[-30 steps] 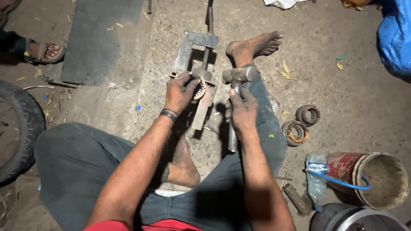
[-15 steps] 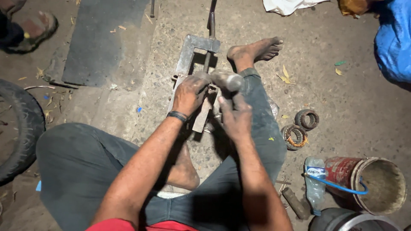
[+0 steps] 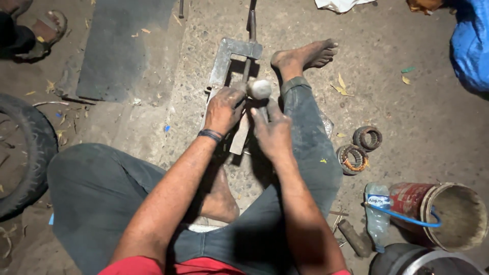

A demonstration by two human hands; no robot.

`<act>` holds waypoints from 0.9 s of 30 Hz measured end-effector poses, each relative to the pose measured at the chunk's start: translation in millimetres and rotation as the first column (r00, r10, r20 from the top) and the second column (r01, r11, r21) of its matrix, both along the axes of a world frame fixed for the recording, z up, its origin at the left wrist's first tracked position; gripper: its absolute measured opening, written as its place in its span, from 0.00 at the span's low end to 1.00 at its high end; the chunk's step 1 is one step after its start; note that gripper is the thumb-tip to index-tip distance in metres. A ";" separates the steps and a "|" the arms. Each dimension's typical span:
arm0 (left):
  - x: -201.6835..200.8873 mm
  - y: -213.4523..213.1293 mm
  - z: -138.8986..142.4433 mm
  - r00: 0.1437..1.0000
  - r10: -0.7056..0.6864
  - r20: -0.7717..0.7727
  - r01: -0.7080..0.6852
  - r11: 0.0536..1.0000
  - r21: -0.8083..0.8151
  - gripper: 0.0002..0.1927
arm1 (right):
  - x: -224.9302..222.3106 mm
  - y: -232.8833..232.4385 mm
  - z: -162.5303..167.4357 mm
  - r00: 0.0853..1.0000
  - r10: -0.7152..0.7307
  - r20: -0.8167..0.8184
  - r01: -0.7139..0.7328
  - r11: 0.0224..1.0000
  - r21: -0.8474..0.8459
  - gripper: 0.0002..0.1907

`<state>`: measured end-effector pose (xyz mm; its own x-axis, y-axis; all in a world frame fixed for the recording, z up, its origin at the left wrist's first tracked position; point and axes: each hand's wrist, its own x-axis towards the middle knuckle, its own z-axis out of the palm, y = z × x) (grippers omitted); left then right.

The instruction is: The person sits on the ground and hammers a bearing into a circular metal hub component held in a metal fixture, repositioning the part between strikes. They then handle the component by hand and continue tapping it with the hammer.

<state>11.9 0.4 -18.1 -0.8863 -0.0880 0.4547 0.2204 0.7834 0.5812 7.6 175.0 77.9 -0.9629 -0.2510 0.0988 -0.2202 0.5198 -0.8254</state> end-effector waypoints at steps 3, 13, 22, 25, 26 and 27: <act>-7.1 -1.5 7.1 0.990 0.053 0.130 -0.057 0.998 0.034 0.09 | -0.9 19.1 -15.2 0.998 0.003 -0.064 -0.011 0.993 -0.121 0.13; 7.6 -13.0 25.8 0.972 0.017 0.234 -0.125 0.882 0.455 0.13 | -12.7 31.8 -13.9 0.893 -0.092 0.441 0.272 0.891 -0.364 0.11; 8.4 -4.3 12.7 0.995 0.039 0.093 -0.063 0.963 0.262 0.10 | -5.6 27.5 -14.7 0.955 -0.085 0.284 0.170 0.942 -0.290 0.14; 7.5 1.2 8.0 0.999 0.013 0.043 -0.019 0.990 0.140 0.14 | -2.1 29.4 -4.8 0.999 -0.019 -0.035 0.011 0.980 -0.196 0.14; 7.3 3.8 4.8 0.998 0.010 0.063 -0.018 0.992 0.125 0.14 | 1.8 32.0 -1.5 0.995 0.009 -0.098 -0.028 0.981 -0.193 0.16; 6.3 5.4 0.8 0.997 0.010 0.081 -0.019 0.994 0.108 0.13 | 4.7 32.7 0.4 0.986 0.040 -0.164 -0.071 0.980 -0.188 0.18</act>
<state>18.1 5.8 -17.3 -0.9179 -0.1459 0.3691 0.1590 0.7171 0.6786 12.2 207.7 78.3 -0.9163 -0.2647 0.3004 -0.3799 0.3375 -0.8613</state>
